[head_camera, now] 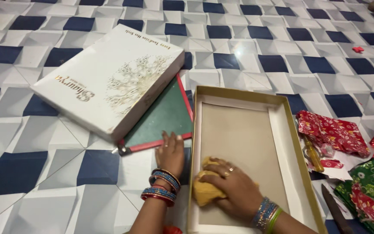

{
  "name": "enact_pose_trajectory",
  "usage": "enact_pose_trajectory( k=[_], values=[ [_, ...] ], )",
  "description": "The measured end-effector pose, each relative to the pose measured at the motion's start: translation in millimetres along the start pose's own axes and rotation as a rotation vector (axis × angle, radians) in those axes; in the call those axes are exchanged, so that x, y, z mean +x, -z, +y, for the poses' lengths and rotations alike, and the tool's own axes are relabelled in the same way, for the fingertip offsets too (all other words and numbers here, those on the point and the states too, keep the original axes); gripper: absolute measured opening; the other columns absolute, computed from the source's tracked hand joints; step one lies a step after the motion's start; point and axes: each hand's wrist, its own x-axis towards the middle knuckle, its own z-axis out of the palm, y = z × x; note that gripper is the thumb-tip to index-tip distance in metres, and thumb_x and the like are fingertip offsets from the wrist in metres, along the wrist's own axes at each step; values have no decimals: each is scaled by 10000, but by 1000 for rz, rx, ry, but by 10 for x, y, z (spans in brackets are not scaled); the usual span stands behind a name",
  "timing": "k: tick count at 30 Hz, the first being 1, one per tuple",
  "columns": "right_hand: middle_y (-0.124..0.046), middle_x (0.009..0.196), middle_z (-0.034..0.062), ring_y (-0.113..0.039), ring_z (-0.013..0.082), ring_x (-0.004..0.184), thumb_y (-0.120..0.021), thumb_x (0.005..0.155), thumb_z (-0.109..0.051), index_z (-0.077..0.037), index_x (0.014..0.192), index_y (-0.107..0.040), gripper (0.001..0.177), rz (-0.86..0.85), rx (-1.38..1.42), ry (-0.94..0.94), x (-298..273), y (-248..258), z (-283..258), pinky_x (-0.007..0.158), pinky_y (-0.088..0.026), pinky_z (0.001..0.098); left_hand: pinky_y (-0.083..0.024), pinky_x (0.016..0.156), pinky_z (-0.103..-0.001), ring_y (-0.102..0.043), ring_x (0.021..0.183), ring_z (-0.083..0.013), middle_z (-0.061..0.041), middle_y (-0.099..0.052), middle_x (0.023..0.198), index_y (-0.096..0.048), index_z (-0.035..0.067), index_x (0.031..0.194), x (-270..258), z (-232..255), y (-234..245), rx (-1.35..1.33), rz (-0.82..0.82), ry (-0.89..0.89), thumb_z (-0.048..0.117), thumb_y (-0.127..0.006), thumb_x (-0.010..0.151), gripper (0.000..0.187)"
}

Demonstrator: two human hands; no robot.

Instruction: The person opens a gift box and removes a plastic bag containing wrapping paper, ribbons, and tags. They then use a yellow cloth to wipe the inside of the empty box repeatedly.

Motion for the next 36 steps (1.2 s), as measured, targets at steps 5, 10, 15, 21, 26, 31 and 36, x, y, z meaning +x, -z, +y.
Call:
enact_pose_trajectory(
  k=[5,10,15,21,26,31,36],
  values=[
    [-677,1263,109,-549,332,1288,-833,745,-358,-181,1276,-635,594,188,-50,-608,399,84,375,1067,-436,478,-265,1261,-383,-361,1530,-304,-158,-401,1613,-322,103,1539,-192,368,269,-604,-105,-49,382,-439,1050,574],
    [-640,1326,116,-545,354,1261,-821,728,-323,-178,1340,-608,664,245,114,-609,608,-123,411,1034,-456,430,-292,1183,-316,-385,1491,-270,-166,-400,1601,-217,101,1602,-363,625,682,-1185,-265,163,422,-421,1013,701],
    [-632,1339,67,-548,339,1296,-846,696,-225,-185,1250,-656,587,-107,237,-224,-75,75,112,1044,-446,432,-305,1179,-318,-408,1478,-255,-161,-434,1593,-273,85,1592,-360,679,700,-1243,-155,196,403,-410,1031,660],
    [-672,1263,50,-607,296,1192,-803,686,-144,-190,1174,-709,499,-98,122,-223,219,181,281,993,-488,419,-393,1136,-311,-567,1363,-228,-156,-580,1487,-251,70,1598,-322,733,570,-1313,-169,203,243,-489,968,695],
    [-660,1245,88,-605,331,1170,-776,747,-217,-180,1249,-650,519,147,181,-619,598,-120,254,1006,-488,443,-365,1146,-302,-496,1394,-199,-125,-523,1527,-313,43,1580,-333,689,509,-1542,-132,192,224,-467,1027,602],
    [-563,1362,216,-464,436,1274,-763,752,-199,-50,1290,-601,582,1,180,-234,75,-217,148,1049,-401,508,-379,1129,-299,-513,1359,-189,-107,-543,1508,-330,61,1568,-302,750,487,-1561,-72,205,178,-470,1024,573],
    [-617,1401,153,-477,353,1396,-735,753,-115,-82,1307,-667,559,-309,277,11,-649,-115,280,1149,-364,470,-439,1070,-314,-623,1243,-197,-123,-655,1379,-453,74,1512,-315,754,612,-1369,-9,249,59,-491,926,587]
  ],
)
